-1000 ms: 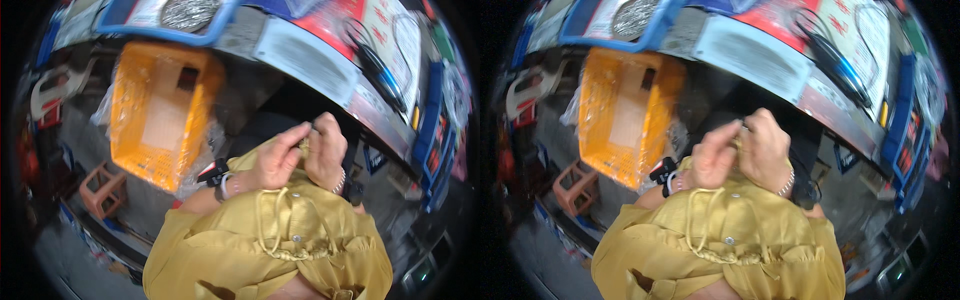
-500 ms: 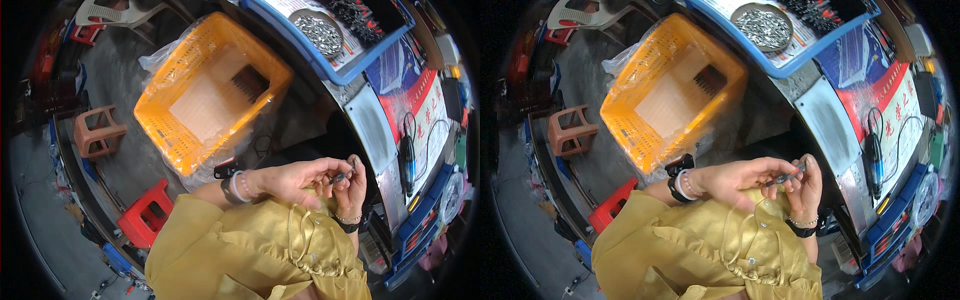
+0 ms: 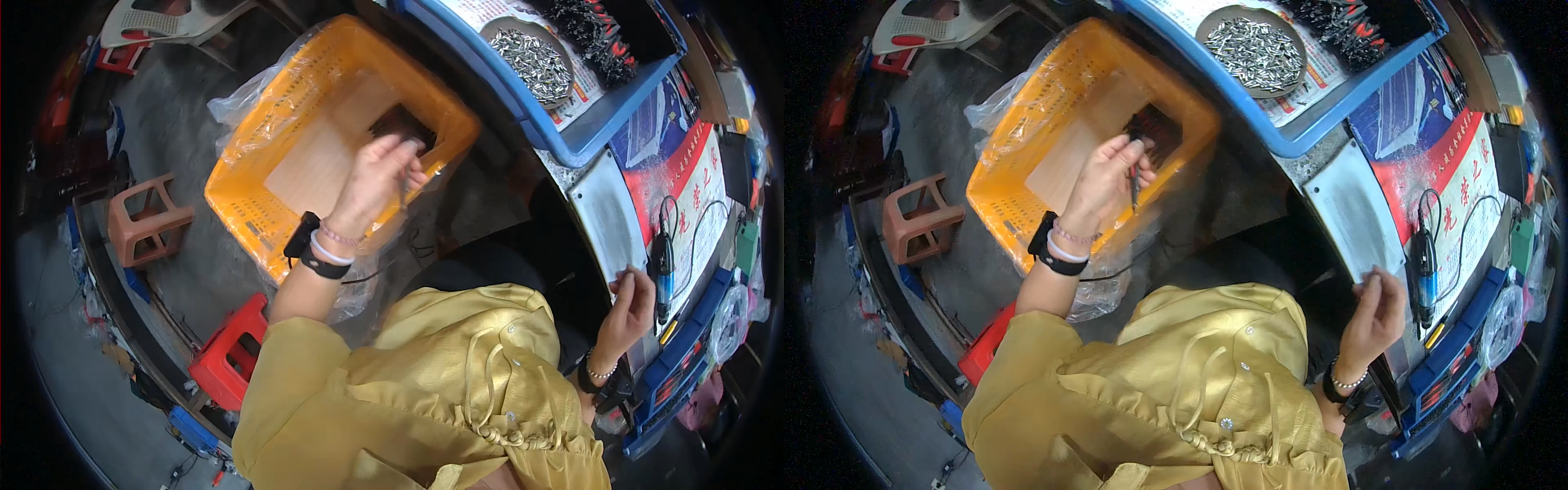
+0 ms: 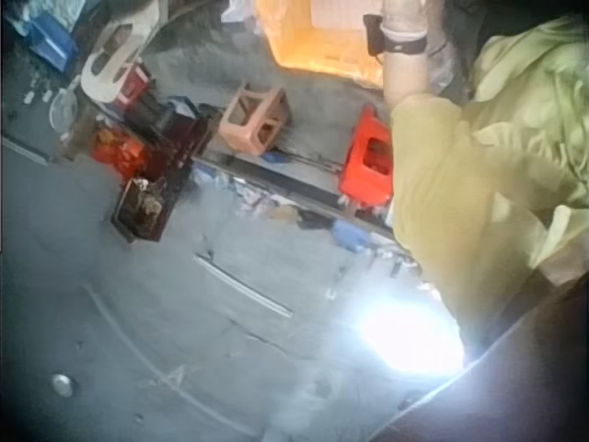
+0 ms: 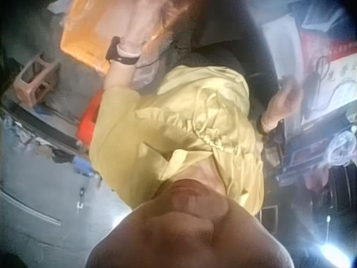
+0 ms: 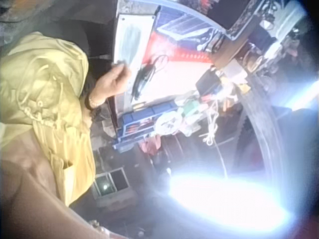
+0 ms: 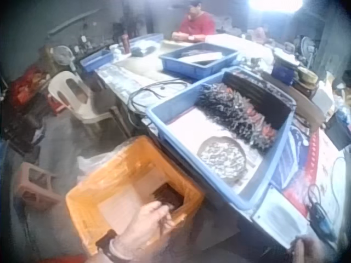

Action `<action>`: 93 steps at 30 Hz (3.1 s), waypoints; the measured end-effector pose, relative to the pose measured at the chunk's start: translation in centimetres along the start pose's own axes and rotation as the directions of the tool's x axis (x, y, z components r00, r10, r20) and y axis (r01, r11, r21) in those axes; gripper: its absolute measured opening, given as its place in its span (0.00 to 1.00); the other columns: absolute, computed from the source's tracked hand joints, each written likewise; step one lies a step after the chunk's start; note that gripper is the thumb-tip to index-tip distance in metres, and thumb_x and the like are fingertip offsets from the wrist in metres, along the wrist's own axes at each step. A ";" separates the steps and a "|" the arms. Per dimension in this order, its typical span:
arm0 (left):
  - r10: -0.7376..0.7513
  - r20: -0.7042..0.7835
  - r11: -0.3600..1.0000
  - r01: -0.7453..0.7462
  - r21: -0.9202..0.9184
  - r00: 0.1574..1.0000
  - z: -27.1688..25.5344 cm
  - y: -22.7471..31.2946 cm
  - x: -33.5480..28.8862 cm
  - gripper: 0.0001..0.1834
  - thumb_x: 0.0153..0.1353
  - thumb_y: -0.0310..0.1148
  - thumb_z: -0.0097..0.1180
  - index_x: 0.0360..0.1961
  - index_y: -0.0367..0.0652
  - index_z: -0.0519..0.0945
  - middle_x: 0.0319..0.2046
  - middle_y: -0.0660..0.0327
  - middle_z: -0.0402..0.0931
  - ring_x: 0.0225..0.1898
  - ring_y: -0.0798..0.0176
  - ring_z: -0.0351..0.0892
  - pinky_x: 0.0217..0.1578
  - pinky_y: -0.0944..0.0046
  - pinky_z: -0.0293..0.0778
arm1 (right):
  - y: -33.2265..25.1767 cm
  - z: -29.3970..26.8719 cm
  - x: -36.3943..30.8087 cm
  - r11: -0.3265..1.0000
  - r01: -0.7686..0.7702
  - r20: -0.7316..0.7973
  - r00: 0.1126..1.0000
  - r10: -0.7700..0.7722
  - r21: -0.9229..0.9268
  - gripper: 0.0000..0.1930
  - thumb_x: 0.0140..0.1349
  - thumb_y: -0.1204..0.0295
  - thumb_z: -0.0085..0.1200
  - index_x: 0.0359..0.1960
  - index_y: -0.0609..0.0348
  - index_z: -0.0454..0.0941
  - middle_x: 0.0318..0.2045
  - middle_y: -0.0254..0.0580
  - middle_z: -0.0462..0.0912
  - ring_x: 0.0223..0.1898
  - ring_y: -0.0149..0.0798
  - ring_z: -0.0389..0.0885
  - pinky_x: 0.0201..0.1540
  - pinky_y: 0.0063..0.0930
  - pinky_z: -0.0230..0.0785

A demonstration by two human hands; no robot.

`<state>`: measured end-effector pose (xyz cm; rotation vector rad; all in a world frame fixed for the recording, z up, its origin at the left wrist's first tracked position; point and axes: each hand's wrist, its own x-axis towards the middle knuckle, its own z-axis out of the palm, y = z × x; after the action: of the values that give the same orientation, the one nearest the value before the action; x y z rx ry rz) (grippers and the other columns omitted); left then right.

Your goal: The person repeatedly picks small black electronic components from a yellow basket, uses a rotary tool to grind or shape them, and then uses pliers to trim or adjust them. The person places the finished components back into the basket and repeats the process.

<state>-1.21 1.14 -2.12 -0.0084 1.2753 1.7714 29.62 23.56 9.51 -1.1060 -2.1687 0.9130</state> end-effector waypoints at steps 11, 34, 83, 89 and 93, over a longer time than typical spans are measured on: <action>0.082 -0.322 0.886 0.079 0.457 0.943 -14.3 -5.8 13.6 0.15 0.68 0.27 0.49 0.53 0.34 0.79 0.36 0.61 0.81 0.31 0.71 0.73 0.30 0.74 0.68 | 4.6 2.4 1.6 0.959 0.105 -0.155 0.977 -0.149 -0.264 0.03 0.65 0.78 0.54 0.37 0.67 0.77 0.27 0.32 0.72 0.25 0.23 0.63 0.27 0.17 0.55; 0.571 -0.043 0.150 -0.052 0.987 0.820 -22.1 -14.1 27.3 0.11 0.50 0.35 0.63 0.34 0.44 0.86 0.35 0.53 0.84 0.39 0.48 0.83 0.43 0.53 0.77 | 4.6 3.2 1.7 0.927 0.165 -0.121 0.969 -0.216 -0.337 0.02 0.62 0.82 0.52 0.35 0.66 0.72 0.29 0.36 0.69 0.27 0.29 0.61 0.28 0.21 0.53; 0.454 -0.175 0.074 0.159 0.985 0.873 -22.5 -13.7 25.8 0.14 0.55 0.43 0.61 0.33 0.44 0.86 0.34 0.52 0.84 0.38 0.47 0.83 0.41 0.53 0.77 | 4.1 3.7 1.8 0.913 0.189 -0.129 0.960 -0.250 -0.362 0.02 0.62 0.82 0.52 0.33 0.65 0.71 0.27 0.34 0.67 0.25 0.28 0.60 0.27 0.20 0.55; 0.344 -0.187 0.176 0.133 0.975 0.920 -22.1 -12.8 25.8 0.16 0.57 0.43 0.53 0.32 0.44 0.86 0.33 0.49 0.83 0.38 0.42 0.82 0.42 0.48 0.77 | 4.4 3.6 1.7 0.917 0.174 -0.131 0.963 -0.234 -0.359 0.03 0.65 0.80 0.51 0.33 0.64 0.70 0.27 0.33 0.66 0.26 0.27 0.59 0.28 0.20 0.55; 0.329 0.093 -0.114 -0.058 0.992 0.940 -25.1 -11.9 26.5 0.14 0.58 0.40 0.54 0.32 0.42 0.86 0.34 0.50 0.84 0.39 0.43 0.83 0.41 0.50 0.77 | 4.6 3.6 1.7 0.923 0.183 -0.129 0.963 -0.238 -0.339 0.03 0.65 0.80 0.51 0.33 0.64 0.70 0.27 0.33 0.66 0.26 0.27 0.60 0.28 0.20 0.55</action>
<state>-20.34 0.32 -35.36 0.9889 2.6152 0.4662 28.35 25.85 3.97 -1.0264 -2.2915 0.3598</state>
